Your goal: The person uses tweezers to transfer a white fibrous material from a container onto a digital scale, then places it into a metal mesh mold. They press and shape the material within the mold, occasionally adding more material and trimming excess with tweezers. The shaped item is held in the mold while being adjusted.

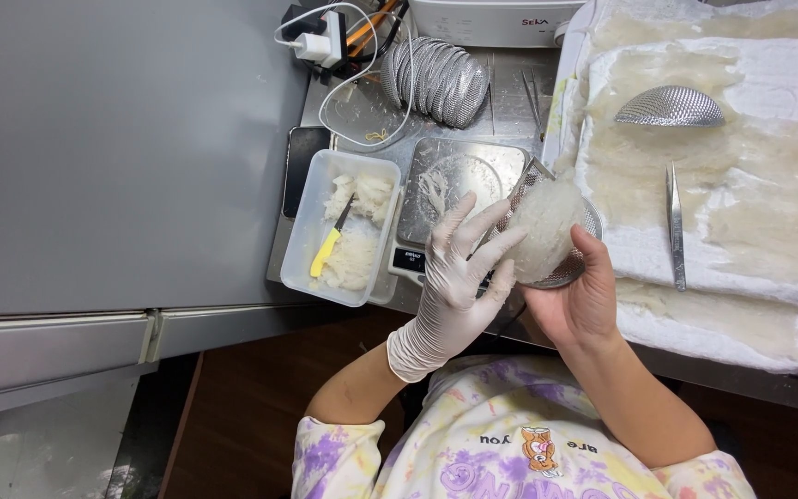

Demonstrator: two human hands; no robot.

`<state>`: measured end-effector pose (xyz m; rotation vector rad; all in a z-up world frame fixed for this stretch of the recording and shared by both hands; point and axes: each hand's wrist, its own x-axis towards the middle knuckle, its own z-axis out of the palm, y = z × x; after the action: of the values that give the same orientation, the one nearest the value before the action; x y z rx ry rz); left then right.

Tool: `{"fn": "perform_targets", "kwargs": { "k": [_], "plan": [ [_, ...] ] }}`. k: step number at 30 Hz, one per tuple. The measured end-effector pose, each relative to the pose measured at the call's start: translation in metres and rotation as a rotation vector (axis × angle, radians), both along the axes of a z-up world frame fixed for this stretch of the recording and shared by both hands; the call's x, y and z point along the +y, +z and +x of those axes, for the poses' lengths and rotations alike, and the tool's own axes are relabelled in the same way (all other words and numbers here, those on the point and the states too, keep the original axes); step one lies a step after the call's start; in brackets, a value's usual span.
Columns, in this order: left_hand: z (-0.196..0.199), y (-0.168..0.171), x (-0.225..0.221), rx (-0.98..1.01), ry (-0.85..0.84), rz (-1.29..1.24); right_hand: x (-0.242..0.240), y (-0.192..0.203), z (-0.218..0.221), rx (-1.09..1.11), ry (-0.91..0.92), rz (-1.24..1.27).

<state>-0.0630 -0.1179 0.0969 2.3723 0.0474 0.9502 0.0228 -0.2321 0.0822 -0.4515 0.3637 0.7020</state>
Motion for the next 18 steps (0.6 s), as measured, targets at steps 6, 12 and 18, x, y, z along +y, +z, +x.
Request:
{"fn": "perform_targets", "kwargs": {
  "k": [6,12,18],
  "plan": [
    [-0.002,-0.006,-0.005,-0.036,0.027,0.048,-0.002,-0.014,0.004,-0.018,0.015,-0.046],
    [0.001,-0.005,-0.009,-0.089,0.121,0.182,-0.001,-0.008,0.003,-0.038,0.015,-0.040],
    [0.005,0.003,-0.009,-0.110,0.152,0.233,0.002,0.000,0.001,-0.034,-0.023,0.017]
  ]
}}
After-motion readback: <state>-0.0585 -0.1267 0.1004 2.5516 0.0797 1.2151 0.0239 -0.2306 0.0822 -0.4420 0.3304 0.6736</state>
